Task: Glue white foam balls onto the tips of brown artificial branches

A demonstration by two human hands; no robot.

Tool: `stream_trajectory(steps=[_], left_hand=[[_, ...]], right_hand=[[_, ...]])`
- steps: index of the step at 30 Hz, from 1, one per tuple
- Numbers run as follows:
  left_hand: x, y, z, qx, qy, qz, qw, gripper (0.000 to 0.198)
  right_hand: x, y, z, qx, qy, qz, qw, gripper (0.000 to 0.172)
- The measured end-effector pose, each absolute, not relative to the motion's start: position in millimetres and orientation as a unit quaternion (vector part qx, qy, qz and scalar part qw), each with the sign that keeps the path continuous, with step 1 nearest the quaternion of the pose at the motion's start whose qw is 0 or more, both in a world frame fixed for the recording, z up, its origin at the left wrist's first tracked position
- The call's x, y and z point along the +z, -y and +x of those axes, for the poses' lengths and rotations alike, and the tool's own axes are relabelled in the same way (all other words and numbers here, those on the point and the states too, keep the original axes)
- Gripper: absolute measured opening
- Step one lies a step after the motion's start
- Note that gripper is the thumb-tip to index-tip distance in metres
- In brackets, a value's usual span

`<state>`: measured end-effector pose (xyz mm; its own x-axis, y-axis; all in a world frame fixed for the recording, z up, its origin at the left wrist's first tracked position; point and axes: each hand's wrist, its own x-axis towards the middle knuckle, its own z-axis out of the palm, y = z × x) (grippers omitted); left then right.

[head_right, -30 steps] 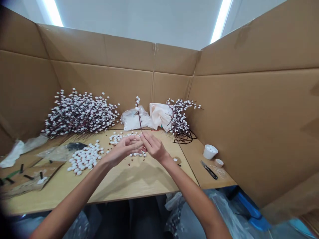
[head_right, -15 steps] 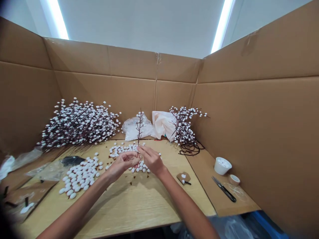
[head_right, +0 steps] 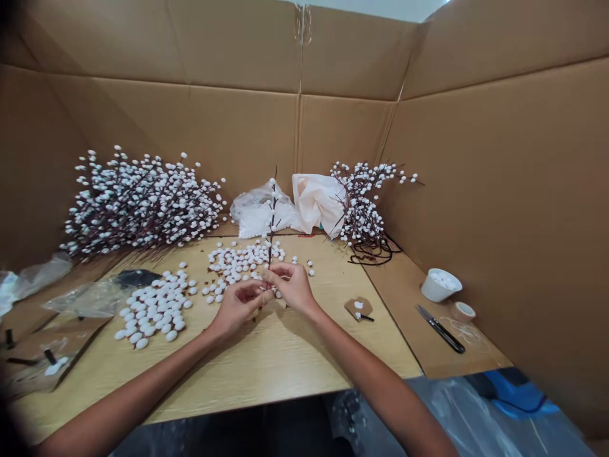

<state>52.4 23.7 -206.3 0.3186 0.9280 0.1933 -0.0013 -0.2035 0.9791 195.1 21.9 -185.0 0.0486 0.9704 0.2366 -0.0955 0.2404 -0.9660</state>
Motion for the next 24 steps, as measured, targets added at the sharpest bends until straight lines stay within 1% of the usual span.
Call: stream_trajectory(steps=[4, 6, 11, 16, 24], left_hand=[[-206.3, -20.1, 55.2, 0.471, -0.378, 0.615, 0.507, 0.027], [-204.5, -16.6, 56.7, 0.483, -0.377, 0.609, 0.504, 0.026], [-199.1, -10.3, 58.6, 0.496, -0.365, 0.608, 0.501, 0.025], [-201.6, -10.8, 57.9, 0.49, -0.357, 0.616, 0.503, 0.024], [-206.8, -11.1, 56.9, 0.482, -0.367, 0.61, 0.511, 0.024]], right_hand=[[-183.2, -21.3, 198.5, 0.519, 0.475, -0.396, 0.59, 0.028], [-183.7, -20.8, 199.2, 0.527, 0.465, -0.388, 0.596, 0.027], [-183.2, -19.1, 199.2, 0.482, 0.477, -0.399, 0.617, 0.022], [-180.9, -16.6, 197.8, 0.449, 0.483, -0.421, 0.622, 0.025], [-187.4, -16.7, 193.8, 0.452, 0.495, -0.418, 0.613, 0.026]])
